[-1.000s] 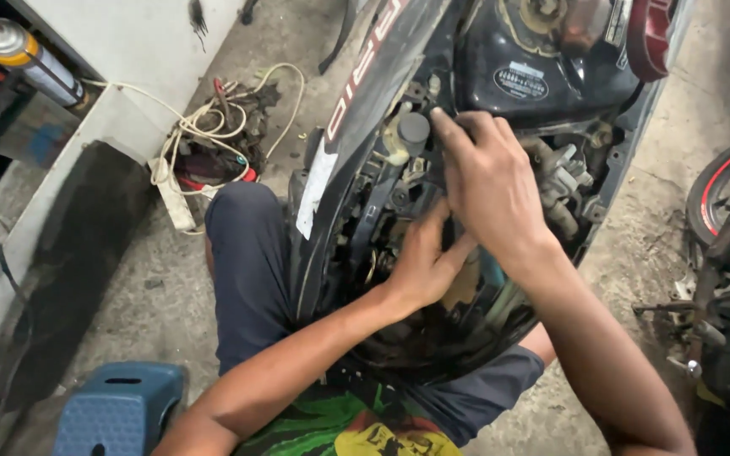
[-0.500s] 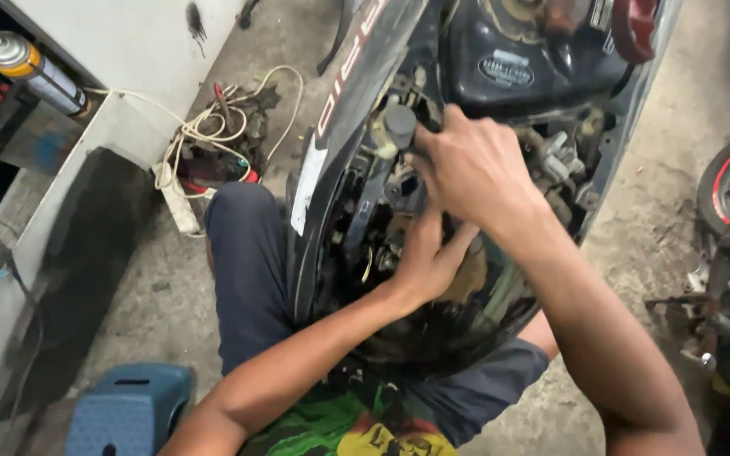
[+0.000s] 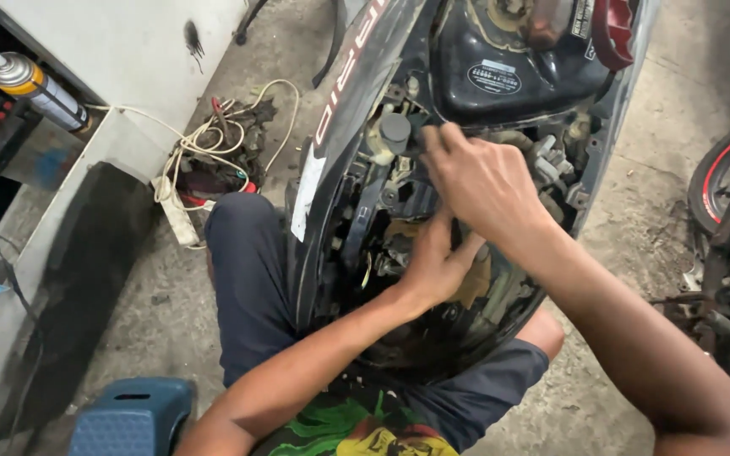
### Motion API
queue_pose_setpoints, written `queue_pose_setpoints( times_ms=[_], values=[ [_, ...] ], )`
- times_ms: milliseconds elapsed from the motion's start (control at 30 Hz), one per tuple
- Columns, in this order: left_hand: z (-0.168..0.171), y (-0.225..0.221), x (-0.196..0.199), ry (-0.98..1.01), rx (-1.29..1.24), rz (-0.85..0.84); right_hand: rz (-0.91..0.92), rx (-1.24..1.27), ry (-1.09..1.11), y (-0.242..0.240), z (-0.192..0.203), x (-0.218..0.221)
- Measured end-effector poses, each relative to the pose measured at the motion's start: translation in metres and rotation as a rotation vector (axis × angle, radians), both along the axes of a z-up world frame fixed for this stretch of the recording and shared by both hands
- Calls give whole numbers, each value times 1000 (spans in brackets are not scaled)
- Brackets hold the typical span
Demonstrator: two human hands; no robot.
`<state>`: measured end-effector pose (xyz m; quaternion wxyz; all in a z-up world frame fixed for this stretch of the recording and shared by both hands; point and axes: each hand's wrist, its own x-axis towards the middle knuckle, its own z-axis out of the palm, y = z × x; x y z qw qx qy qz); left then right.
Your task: Cleaning and servicing the air intake and engine components of a motorcycle under the seat.
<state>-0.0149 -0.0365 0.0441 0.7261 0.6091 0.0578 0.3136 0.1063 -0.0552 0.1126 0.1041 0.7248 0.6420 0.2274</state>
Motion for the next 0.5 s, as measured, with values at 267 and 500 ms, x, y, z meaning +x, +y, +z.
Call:
queue_pose_setpoints(
  times_ms=[267,500],
  values=[
    [-48,-7,24,60,56,101,49,31,145,19,-19,17],
    [-2,8,0,35,-1,42,52,-64,343,37,-29,28]
  ],
)
